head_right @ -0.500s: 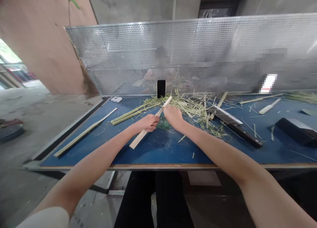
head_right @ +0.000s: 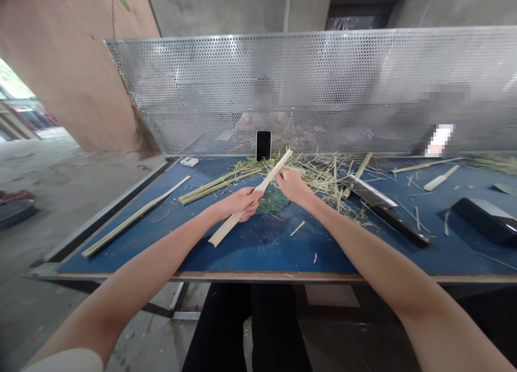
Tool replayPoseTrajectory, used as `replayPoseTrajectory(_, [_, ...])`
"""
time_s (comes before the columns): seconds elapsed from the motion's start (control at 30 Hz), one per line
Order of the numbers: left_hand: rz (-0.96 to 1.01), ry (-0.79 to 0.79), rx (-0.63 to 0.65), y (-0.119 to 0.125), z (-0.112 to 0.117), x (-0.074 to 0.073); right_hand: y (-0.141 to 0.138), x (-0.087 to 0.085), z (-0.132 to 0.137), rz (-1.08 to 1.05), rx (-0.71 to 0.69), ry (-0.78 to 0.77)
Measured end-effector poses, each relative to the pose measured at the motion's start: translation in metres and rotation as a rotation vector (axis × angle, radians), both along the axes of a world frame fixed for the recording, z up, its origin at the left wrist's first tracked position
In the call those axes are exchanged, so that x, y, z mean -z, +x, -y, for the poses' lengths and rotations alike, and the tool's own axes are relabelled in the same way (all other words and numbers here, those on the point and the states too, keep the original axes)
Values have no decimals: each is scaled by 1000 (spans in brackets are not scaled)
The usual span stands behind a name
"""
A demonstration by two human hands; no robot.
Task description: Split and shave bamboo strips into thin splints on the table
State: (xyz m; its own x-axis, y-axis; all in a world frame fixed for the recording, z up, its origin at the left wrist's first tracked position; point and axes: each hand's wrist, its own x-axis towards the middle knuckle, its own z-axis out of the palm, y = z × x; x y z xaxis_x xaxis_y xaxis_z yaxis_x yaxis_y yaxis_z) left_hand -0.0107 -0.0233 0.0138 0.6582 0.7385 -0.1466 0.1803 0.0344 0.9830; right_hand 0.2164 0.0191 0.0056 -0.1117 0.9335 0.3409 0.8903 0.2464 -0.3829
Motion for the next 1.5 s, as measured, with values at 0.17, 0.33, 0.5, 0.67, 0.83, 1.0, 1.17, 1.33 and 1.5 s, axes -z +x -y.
replayPoseTrajectory(0.17, [-60,132,-29,-4,1,-6,-11,3,11,-13,-175,-11])
replayPoseTrajectory(0.33, [-128,233,-42,-9,6,-14,-22,5,21,77,-268,-47])
replayPoseTrajectory(0.5, [-172,243,-17,-13,4,-15,-27,8,26,123,-282,-95])
replayPoseTrajectory(0.67, [-102,33,42,-13,1,-12,-34,5,32,196,-276,-114])
replayPoseTrajectory(0.83, [-107,-74,91,-12,1,-11,-38,-1,35,305,-288,-106])
replayPoseTrajectory(1.0, [-109,-52,25,-11,-3,-3,-38,0,35,267,-284,-141])
replayPoseTrajectory(1.17, [-117,-35,-52,-10,-9,5,-39,7,33,153,-261,-200])
replayPoseTrajectory(1.33, [-145,-16,-123,-7,-8,3,-38,11,32,80,-261,-235])
replayPoseTrajectory(1.5, [-214,27,-185,-5,-7,4,-39,11,33,123,-253,-253])
